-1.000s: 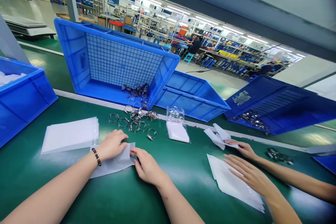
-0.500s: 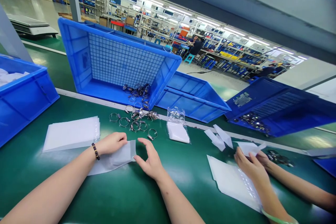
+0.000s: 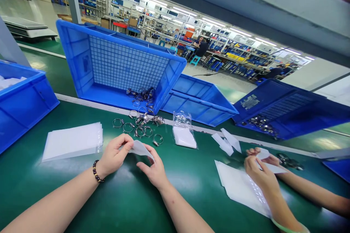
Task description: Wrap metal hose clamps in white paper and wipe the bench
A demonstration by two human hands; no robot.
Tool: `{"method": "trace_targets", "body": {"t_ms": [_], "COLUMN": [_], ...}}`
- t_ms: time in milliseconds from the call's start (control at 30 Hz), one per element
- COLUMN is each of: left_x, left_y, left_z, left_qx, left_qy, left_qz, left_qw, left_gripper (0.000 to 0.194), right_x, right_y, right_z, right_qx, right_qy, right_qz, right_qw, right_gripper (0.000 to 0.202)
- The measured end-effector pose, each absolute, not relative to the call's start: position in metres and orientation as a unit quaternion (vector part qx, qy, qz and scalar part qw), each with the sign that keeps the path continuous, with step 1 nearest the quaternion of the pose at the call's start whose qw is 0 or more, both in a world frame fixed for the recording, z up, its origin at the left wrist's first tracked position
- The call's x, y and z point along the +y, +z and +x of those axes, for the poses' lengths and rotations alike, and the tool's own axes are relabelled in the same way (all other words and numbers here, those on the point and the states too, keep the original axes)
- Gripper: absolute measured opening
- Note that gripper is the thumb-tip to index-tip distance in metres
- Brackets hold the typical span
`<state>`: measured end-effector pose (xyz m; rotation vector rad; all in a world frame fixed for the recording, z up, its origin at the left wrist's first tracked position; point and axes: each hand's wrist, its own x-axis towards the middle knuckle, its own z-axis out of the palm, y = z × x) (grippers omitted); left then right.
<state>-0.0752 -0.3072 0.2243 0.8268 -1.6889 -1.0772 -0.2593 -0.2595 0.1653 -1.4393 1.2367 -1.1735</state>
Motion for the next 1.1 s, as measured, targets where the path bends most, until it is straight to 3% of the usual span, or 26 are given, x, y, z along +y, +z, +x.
{"method": "trace_targets", "body": {"t_ms": [67,133,267,367,500,633,767,967,1100], "left_x": [-0.301,-0.298,-0.306,-0.319,-0.333,-0.337,-0.338,-0.335,-0.333], "left_y": [0.226,0.228,0.223,0.206,0.184,0.182,0.182,0.183,0.185], "left_z": [-0.079,-0.081,-0.084,-0.087,-0.09,-0.088,-0.088,-0.093,-0.093], "left_qx": [-0.701,-0.71,-0.679,-0.595,-0.437,-0.404,-0.42,-0.416,-0.421], "left_qy": [-0.428,-0.427,-0.464,-0.566,-0.736,-0.82,-0.812,-0.765,-0.758], "left_qz": [0.336,0.347,0.425,0.467,0.441,0.354,0.36,0.441,0.452], "left_qw": [0.461,0.439,0.378,0.329,0.271,0.198,0.184,0.22,0.208], "left_gripper": [0.023,0.025,0.029,0.036,0.046,0.053,0.06,0.051,0.046], "right_x": [-0.258,-0.257,-0.257,-0.262,-0.271,-0.277,-0.278,-0.271,-0.272], "right_y": [0.168,0.17,0.17,0.166,0.162,0.166,0.172,0.175,0.173], "right_z": [-0.26,-0.261,-0.264,-0.268,-0.273,-0.273,-0.271,-0.264,-0.265], "right_qx": [0.503,0.503,0.443,0.442,0.471,0.469,0.474,0.471,0.489], "right_qy": [-0.46,-0.45,-0.43,-0.369,-0.357,-0.4,-0.413,-0.34,-0.309], "right_qz": [-0.592,-0.574,-0.458,-0.381,-0.361,-0.353,-0.33,-0.334,-0.35], "right_qw": [0.431,0.463,0.64,0.723,0.722,0.704,0.704,0.742,0.737], "right_gripper": [0.038,0.031,0.055,0.058,0.05,0.046,0.051,0.06,0.055]}}
